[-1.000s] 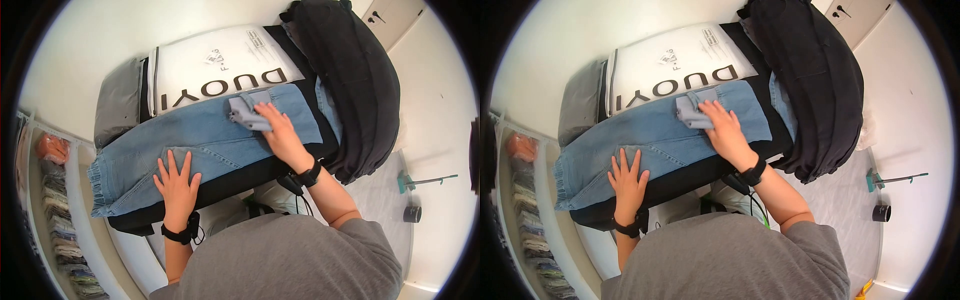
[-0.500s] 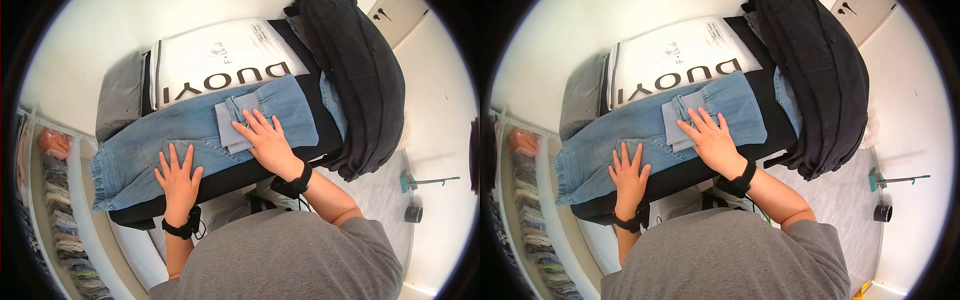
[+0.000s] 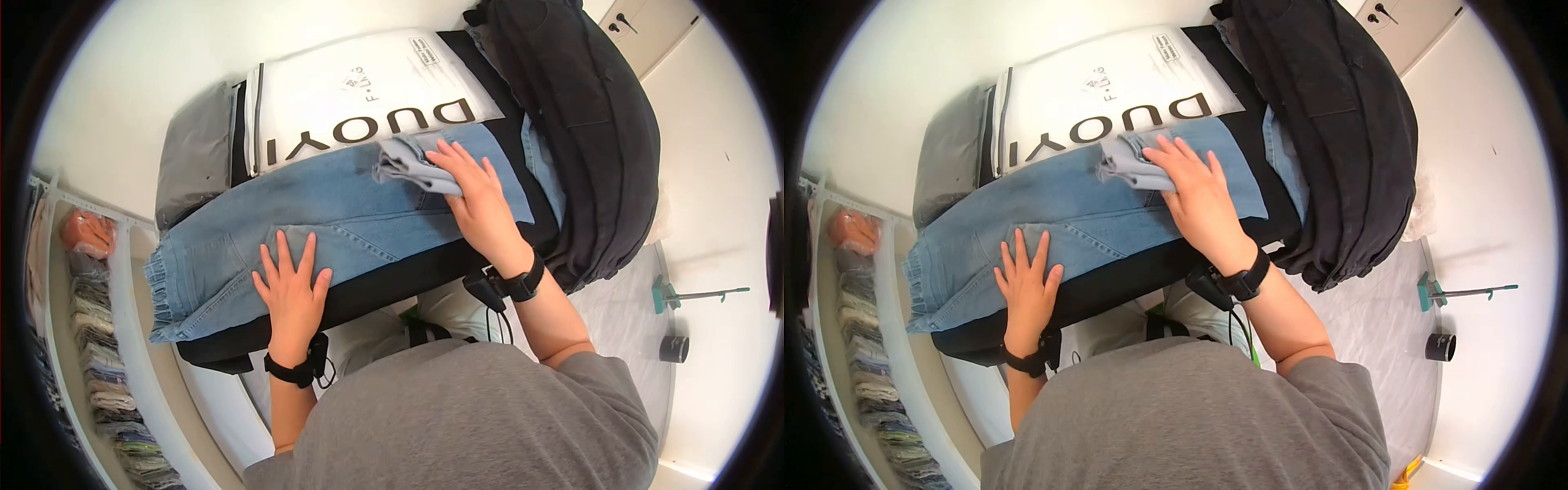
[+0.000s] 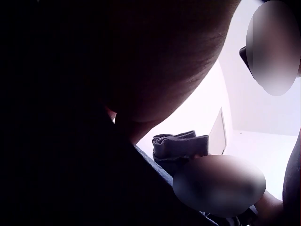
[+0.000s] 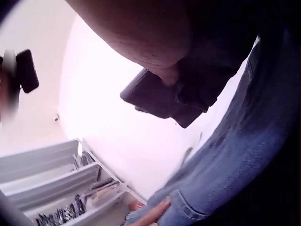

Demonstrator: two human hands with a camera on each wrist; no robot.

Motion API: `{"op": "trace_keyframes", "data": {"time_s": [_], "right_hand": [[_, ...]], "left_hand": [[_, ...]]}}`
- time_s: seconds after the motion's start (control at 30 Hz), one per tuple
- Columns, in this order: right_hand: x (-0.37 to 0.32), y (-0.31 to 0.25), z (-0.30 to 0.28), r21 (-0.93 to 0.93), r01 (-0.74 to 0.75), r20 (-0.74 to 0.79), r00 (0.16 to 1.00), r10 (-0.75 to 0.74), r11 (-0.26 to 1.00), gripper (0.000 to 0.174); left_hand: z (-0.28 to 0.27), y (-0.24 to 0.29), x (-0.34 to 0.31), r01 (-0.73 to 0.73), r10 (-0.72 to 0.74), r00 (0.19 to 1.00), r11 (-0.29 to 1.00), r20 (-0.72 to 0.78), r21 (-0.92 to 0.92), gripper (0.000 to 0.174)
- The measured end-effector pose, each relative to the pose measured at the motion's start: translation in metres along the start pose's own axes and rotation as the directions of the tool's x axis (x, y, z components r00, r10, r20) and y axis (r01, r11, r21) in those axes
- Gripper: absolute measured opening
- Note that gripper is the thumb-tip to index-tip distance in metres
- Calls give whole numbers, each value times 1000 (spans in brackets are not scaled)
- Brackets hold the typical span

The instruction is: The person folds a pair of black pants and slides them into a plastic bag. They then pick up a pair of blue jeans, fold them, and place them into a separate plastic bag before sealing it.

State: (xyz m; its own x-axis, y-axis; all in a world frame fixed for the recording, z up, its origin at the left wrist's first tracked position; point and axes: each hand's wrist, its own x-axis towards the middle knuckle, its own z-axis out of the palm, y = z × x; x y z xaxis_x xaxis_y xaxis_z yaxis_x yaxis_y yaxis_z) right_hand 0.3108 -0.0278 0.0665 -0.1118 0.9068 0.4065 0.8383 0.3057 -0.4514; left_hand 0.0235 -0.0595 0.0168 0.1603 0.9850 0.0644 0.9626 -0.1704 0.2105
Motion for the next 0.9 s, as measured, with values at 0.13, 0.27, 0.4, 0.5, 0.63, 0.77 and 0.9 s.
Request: {"op": "trace_keyframes", "data": {"time_s": [0.13,0.27,0.4,0.5,0.63,0.77,0.9], "right_hand": [[-19,1,31,-269,151,221,971,-91,951,67],[-17,14,24,-250,114,257,965,-47,961,67],[-23,12,29,-264,171,196,973,-121,949,68],[-26,15,14,-170,119,187,979,-87,978,62],[-41,43,-1,-448,-78,64,991,119,890,52],[-56,75,0,-345,-173,61,977,206,922,55],[-62,81,-9,250,-475,-147,843,518,844,60]], "left_hand": [[3,0,1,-13,13,1000,1000,-26,17,54],[3,-1,0,-13,14,1000,1000,-19,14,54],[3,0,1,-11,11,1000,999,-8,31,54],[1,2,1,-6,6,1000,1000,3,30,54],[1,1,2,8,-8,1000,999,19,43,54],[1,1,2,5,-5,1000,999,17,44,54],[1,1,2,-2,2,1000,999,-7,35,54]]}}
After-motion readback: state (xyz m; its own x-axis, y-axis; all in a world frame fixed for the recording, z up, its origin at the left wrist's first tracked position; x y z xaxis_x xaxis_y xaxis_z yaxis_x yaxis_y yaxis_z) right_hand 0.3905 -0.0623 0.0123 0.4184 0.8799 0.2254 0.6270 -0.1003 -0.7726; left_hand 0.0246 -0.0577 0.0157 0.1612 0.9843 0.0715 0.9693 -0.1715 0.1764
